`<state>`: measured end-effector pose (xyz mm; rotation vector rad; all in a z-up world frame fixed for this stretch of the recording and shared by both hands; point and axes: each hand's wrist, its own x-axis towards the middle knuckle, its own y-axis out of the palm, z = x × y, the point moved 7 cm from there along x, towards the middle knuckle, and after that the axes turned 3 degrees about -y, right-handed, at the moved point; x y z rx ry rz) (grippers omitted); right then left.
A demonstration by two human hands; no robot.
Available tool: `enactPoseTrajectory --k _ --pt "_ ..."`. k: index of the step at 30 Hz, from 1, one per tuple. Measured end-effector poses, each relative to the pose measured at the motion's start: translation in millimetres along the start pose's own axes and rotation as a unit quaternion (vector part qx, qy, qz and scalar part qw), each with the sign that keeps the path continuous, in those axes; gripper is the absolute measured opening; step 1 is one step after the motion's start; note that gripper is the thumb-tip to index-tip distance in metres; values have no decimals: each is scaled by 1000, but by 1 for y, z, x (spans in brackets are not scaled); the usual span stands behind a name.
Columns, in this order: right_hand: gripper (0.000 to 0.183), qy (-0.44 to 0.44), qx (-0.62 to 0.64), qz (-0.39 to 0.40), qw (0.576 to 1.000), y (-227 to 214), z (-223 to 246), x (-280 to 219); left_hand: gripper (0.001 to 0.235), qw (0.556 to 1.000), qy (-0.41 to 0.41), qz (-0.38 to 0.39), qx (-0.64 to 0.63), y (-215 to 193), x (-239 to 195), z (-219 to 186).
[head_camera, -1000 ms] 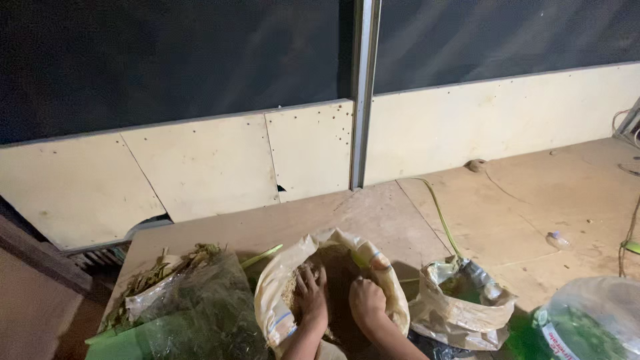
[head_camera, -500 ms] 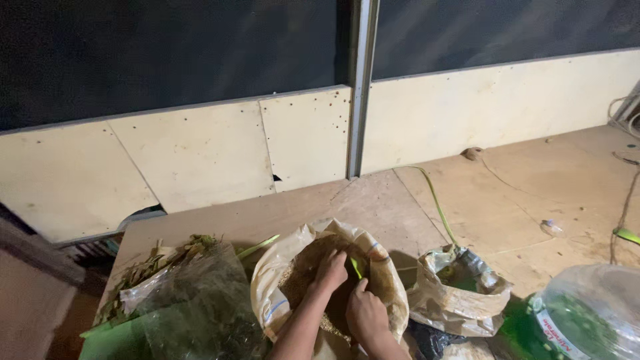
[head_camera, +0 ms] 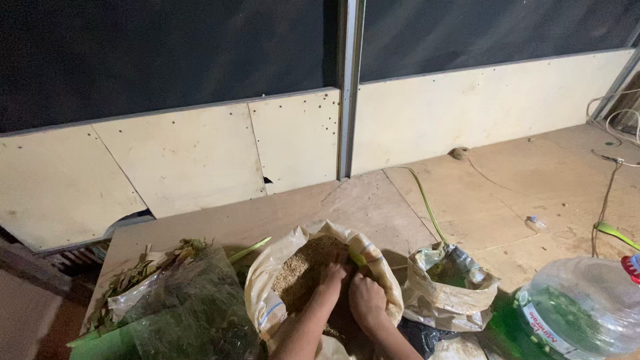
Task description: The person scoops grain from a large open sack using a green scoop and pours it into a clear plastic bag. The person repeats this action multiple times to fill the bag, while other filled bags and a large water bottle remain on the table.
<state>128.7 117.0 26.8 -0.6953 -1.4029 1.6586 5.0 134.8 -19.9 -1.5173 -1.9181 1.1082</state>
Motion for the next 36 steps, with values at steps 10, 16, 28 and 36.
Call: enactPoseTrajectory --k 10,16,28,36 --pt "21 -63 57 52 995 18 14 -20 56 996 -55 -5 75 -92 -28 -12" --pt "23 -28 104 25 994 -15 -3 -12 52 987 -59 80 125 -59 7 -9" --pt "22 -198 12 97 975 91 8 58 44 983 -73 101 131 3 -20 31" --pt "19 -300 -63 167 937 115 14 30 46 961 -134 99 220 -60 -65 27"
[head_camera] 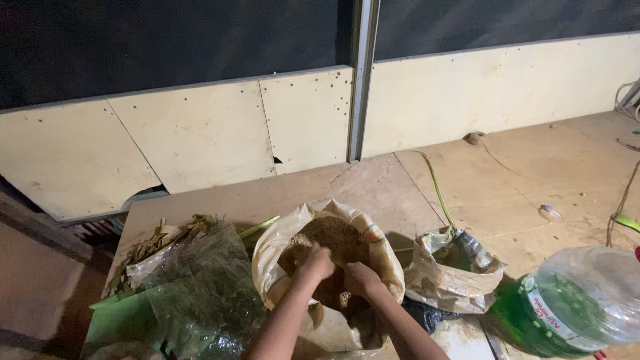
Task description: The person scoops grain from a large open sack using a green scoop and pours it into a clear plastic bag. The person repeats this action multiple times to fill the bag, while other filled bags and a large water bottle remain on the table.
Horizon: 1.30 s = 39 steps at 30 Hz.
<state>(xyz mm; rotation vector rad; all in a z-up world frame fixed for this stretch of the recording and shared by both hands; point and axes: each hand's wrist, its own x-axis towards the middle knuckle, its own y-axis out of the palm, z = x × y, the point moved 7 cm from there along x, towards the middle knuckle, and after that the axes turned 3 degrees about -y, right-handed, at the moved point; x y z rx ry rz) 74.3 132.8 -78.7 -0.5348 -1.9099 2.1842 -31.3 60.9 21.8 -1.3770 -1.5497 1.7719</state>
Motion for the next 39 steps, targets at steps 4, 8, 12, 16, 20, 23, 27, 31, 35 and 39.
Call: enactPoseTrajectory --k 4,8,12,16,20,23,27,31,35,39 --pt "20 -58 -40 7 997 10 7 -17 77 987 -122 -46 -97 -19 -34 33" --pt "20 -186 -161 -50 968 3 14 -31 70 982 -151 -50 -101 -13 -41 30" --pt "19 -251 -199 -106 941 -27 29 -55 63 984 -149 -34 -88 18 -15 27" --pt "23 73 82 -16 994 -69 2 -81 61 992 -42 -51 -104 57 15 21" --pt "28 221 115 -25 968 -84 5 -106 75 986 -48 -110 -115 74 16 26" --pt "25 174 151 -36 972 -57 16 -92 93 971 -101 -94 -193 73 4 30" --pt "20 -87 -193 -24 977 -1 33 -61 93 965 -128 -94 -211 62 -19 20" --pt "18 -137 -248 -94 954 18 28 -56 87 961 -146 -58 -227 57 -42 10" --pt "31 150 423 -27 893 13 7 -63 73 945 -91 -194 -248 30 -58 -7" --pt "31 218 662 -8 717 -15 28 -92 53 912 -26 -335 -236 10 -65 -16"
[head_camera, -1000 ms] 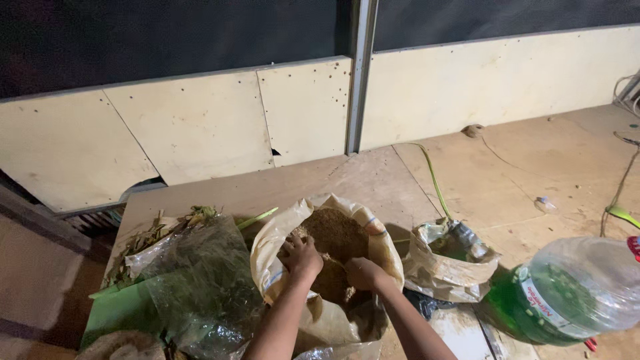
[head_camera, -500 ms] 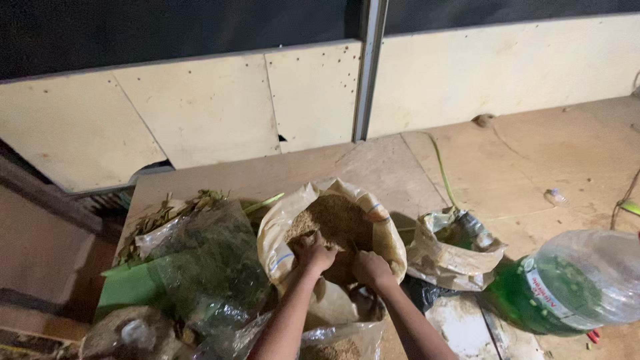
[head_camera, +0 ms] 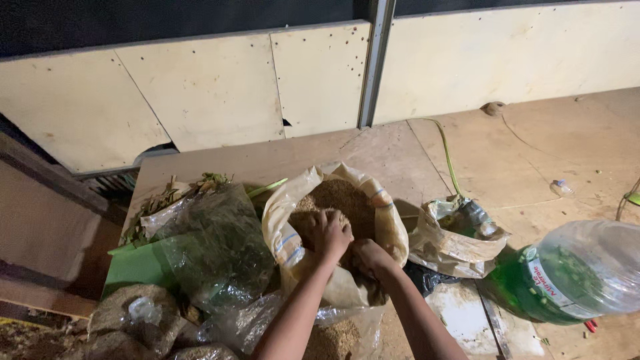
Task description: The person scoops grain from a large open sack using a green scoop and pours it into a clear plastic bag. The person repeats this action multiple times to fill the bag, while other filled bags and a large water bottle remain on the table.
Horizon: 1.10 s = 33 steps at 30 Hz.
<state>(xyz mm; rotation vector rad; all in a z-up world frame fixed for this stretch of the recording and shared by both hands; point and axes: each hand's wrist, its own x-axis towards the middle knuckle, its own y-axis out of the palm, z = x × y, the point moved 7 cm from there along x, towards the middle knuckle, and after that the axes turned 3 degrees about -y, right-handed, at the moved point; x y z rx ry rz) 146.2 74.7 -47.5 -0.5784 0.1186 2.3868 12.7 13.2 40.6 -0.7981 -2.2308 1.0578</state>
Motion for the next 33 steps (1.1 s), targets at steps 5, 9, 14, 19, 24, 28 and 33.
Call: enactPoseTrajectory --k 5,9,14,19,24,28,33 --pt "36 -18 98 38 994 15 31 -31 45 997 59 -35 -46 -9 6 -5" --pt "31 3 107 41 993 16 36 -42 44 997 54 -15 -47 -21 9 -12" --pt "31 4 154 34 988 14 48 -49 57 995 35 54 -79 -53 22 -24" --pt "31 1 154 42 987 11 55 -56 48 998 -8 39 -42 -94 15 -28" --pt "30 31 158 32 986 4 58 -58 46 977 -23 22 -212 -136 -17 -20" --pt "29 2 136 40 990 2 69 -64 41 924 -169 76 -333 -142 -52 0" --pt "31 -30 131 73 988 4 84 -93 32 964 -36 -43 -261 -160 -71 8"
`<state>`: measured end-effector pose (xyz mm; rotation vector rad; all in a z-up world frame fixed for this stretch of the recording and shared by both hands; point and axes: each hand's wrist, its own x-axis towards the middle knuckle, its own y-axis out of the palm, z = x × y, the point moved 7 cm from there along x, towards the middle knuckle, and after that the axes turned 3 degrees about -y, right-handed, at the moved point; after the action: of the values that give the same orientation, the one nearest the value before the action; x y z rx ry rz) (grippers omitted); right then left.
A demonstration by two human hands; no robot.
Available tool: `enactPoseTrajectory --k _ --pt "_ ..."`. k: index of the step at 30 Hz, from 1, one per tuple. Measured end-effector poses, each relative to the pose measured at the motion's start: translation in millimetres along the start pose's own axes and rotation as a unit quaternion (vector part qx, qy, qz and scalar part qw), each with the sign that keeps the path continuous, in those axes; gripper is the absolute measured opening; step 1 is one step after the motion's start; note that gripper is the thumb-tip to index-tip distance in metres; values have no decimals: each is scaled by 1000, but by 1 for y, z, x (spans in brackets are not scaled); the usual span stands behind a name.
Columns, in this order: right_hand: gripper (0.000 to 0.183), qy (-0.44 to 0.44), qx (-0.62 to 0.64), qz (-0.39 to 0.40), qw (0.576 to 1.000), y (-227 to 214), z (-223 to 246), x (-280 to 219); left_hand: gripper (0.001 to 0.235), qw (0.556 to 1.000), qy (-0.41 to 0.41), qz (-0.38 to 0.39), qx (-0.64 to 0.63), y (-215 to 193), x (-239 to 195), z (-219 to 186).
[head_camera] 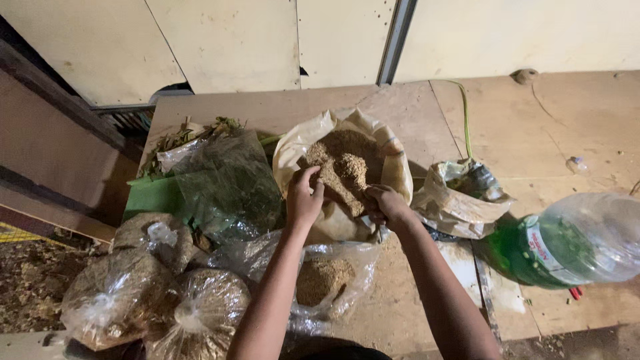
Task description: The person scoops grain from a large open sack using a green scoop and pours it into a clear plastic bag. The person repeats this action multiple times to fill the bag, while other filled bags and a large water bottle remain on the table.
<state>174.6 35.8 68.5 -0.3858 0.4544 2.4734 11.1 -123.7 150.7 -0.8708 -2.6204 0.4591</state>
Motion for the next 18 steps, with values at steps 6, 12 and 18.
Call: enactPoseTrajectory --k 6,12,18 --pt "29 5 -11 31 999 27 7 -47 31 999 32 -26 36 -6 -20 18" --pt "22 48 -56 19 997 50 -12 -102 23 961 -234 119 91 -15 -53 62" --pt "15 102 -97 75 987 72 -54 -138 24 882 -236 321 250 -5 -98 123"
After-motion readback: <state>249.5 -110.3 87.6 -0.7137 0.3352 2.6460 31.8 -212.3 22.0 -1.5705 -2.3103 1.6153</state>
